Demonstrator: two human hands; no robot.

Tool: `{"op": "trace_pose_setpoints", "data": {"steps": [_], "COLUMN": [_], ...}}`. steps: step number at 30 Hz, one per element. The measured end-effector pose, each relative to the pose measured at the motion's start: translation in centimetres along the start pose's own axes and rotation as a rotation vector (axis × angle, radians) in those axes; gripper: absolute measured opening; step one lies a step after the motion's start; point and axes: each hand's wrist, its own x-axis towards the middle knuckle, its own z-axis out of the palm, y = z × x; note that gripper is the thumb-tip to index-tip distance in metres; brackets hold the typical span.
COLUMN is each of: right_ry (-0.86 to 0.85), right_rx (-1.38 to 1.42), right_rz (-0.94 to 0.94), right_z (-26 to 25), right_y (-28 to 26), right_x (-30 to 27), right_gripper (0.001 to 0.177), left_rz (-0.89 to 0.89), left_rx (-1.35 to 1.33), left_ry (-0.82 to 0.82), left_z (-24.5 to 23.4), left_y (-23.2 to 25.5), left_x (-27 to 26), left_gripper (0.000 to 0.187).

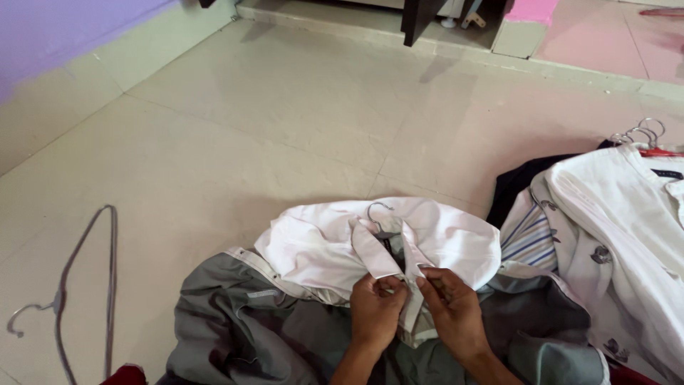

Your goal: The person buttons a white shirt while sitting on the floor. They then lift the shirt on a hanger to display it, place it down, and pick up a pair of white shorts to display them as well.

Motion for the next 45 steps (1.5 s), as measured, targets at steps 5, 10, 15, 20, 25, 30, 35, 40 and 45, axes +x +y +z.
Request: {"op": "trace_pose_setpoints", "data": {"steps": [5, 10, 15, 20, 25, 30, 35, 40, 45], "right_ry": [-0.021, -0.016, -0.010, -0.017, -0.034, -0.057, -0.069, -0.084, -0.082], "right_rx": [0.000, -0.131, -0.337, -0.439, -0.487, -0.508, -0.520, -0.511, -0.493], "right_rz": [-0.009, -0.078, -0.155, -0.159, -0.179, -0.167, -0.138, -0.132, -0.111], "right_z": [0.3, 0.4, 0.4, 0.4, 0.2, 0.0, 0.0, 0.0, 0.1], "right_y": [-0.7, -2.3, -4.1, -5.2, -5.8, -6.0, -5.5, -4.9, -4.8], "right_x": [0.0, -0.2, -0.8, -1.0, -1.0, -0.8, -0.7, -0.7, -0.7], "right_gripper": [0.021, 0.020, 0.020, 0.022, 0.021, 0.020, 0.020, 0.021, 0.021], "left_rz": [-0.053, -0.037, -0.081, -0.121, -0.202, -0.292, -0.299, -0.307, -0.331], "left_rx": [-0.001, -0.051, 0.009, -0.032, -0.011, 0.004, -0.007, 0.008, 0.027], "left_ry": [0.027, -0.020, -0.078, -0.175, -0.204, -0.207, -0.178, -0.168, -0.174], "left_z": [-0.1, -0.5, -0.9, -1.7, -2.1, -2.0, -1.8, -1.8, -2.1], "left_y": [0.6, -0.4, -0.7, -0.3, 0.7, 1.2, 1.1, 1.1, 0.9], "left_x": [0.0, 0.2, 0.6, 0.7, 0.7, 0.7, 0.6, 0.5, 0.8], "left_gripper": [0.016, 0.017, 0.012, 0.014, 0.017, 0.020, 0.018, 0.018, 0.018]}}
